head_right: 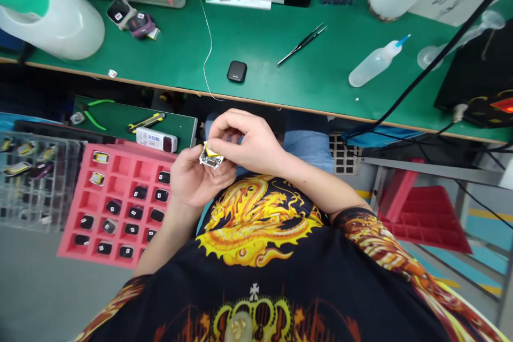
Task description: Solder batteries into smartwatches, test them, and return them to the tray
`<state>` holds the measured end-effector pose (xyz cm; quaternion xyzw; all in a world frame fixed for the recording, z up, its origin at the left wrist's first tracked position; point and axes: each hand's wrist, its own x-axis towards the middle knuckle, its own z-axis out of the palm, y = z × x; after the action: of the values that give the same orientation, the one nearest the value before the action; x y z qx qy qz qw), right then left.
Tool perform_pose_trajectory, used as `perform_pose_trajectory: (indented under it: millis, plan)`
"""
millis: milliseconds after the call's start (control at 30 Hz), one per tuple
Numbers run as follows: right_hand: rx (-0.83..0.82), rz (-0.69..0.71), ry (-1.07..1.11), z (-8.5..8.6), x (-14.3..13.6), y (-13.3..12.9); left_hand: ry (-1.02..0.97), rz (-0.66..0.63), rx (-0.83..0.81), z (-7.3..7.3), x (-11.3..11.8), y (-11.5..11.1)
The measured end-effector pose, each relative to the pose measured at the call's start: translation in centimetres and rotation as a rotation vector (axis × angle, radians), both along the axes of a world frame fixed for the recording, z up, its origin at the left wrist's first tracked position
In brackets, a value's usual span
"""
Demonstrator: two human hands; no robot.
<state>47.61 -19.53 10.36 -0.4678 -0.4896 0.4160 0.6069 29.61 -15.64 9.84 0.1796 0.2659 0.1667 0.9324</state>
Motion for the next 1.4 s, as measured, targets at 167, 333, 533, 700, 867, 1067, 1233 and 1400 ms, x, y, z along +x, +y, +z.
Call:
perform_pose_trajectory:
  millis: [167, 333, 533, 700, 867, 1067, 1233, 1400]
  plan:
    - [0.025, -0.006, -0.033, 0.3, -0.2, -0.1, -0.013, -0.013, -0.001, -0.1, -0.2, 0.0]
    - [0.102, -0.018, -0.096, 0.6, -0.2, -0.2, -0.015, 0.005, 0.013, 0.1, -0.2, 0.0]
    - [0.127, -0.003, -0.140, 1.2, -0.3, -0.5, 0.017, -0.003, 0.051, 0.2, -0.3, 0.0]
    - [0.198, 0.006, -0.151, 1.7, -0.5, -0.8, 0.002, -0.010, 0.069, 0.2, -0.5, -0.1]
    - [0.232, 0.024, -0.205, 2.4, -0.4, -1.2, -0.007, -0.002, 0.128, 0.4, -0.5, -0.1]
    - [0.263, 0.041, -0.242, 2.7, -0.3, -1.3, 0.014, -0.005, 0.190, 0.5, -0.6, -0.2]
    - [0.310, 0.049, -0.245, 2.8, -0.2, -1.4, 0.013, 0.003, 0.191, 0.1, -1.0, -0.2]
    - [0.303, 0.071, -0.289, 3.0, -0.1, -1.4, 0.040, 0.023, 0.171, 0.1, -1.1, -0.3]
